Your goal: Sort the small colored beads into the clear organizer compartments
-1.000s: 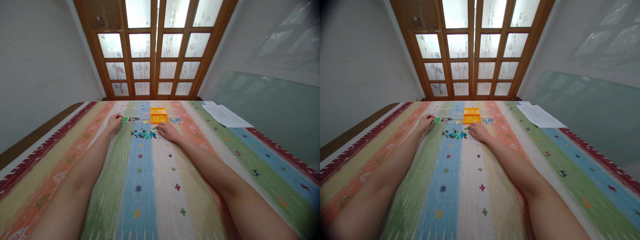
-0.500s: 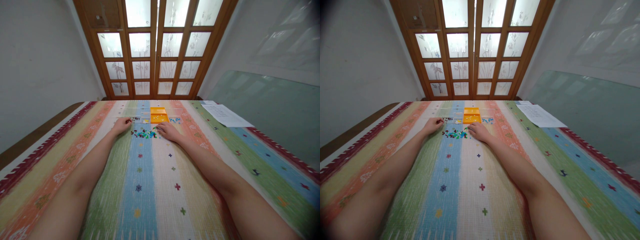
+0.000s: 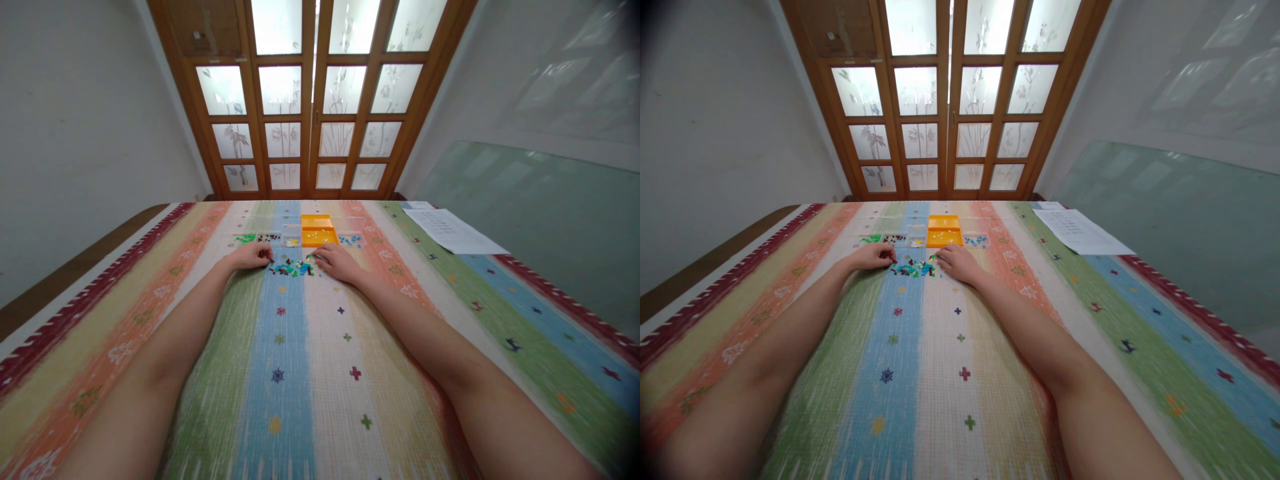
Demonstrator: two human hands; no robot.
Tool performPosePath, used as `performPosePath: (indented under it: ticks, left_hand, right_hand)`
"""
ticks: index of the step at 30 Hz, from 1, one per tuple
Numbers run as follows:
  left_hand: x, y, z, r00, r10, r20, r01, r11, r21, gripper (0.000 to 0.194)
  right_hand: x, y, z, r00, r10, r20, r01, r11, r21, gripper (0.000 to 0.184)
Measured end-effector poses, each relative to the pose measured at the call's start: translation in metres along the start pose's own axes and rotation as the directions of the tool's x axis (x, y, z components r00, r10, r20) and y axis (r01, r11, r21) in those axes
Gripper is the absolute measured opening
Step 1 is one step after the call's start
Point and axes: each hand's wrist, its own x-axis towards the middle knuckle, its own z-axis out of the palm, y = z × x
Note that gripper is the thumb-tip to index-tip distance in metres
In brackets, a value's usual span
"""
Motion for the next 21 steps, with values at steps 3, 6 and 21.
performPosePath:
  ticks: [3, 6, 21]
  left_hand:
    - [0.0, 0.003, 0.0, 1.0, 0.004, -0.018, -0.005, 0.996, -0.086, 0.02]
    - [-0.001, 0.005, -0.002, 0.994, 0.0, -0.11, -0.023, 0.978, -0.207, 0.023]
    - [0.014, -0.02, -0.002, 0.743, -0.262, -0.616, 0.31, 0.95, -0.032, 0.027]
  right_hand:
    - [0.0, -0.001, -0.002, 1.0, 0.0, 0.008, 0.0, 1.0, -0.001, 0.029]
    - [0.001, -0.003, -0.003, 1.0, -0.001, 0.01, 0.001, 1.0, 0.003, 0.029]
    - [0.003, 0.002, 0.005, 1.0, 0.021, -0.007, -0.021, 1.0, -0.001, 0.03]
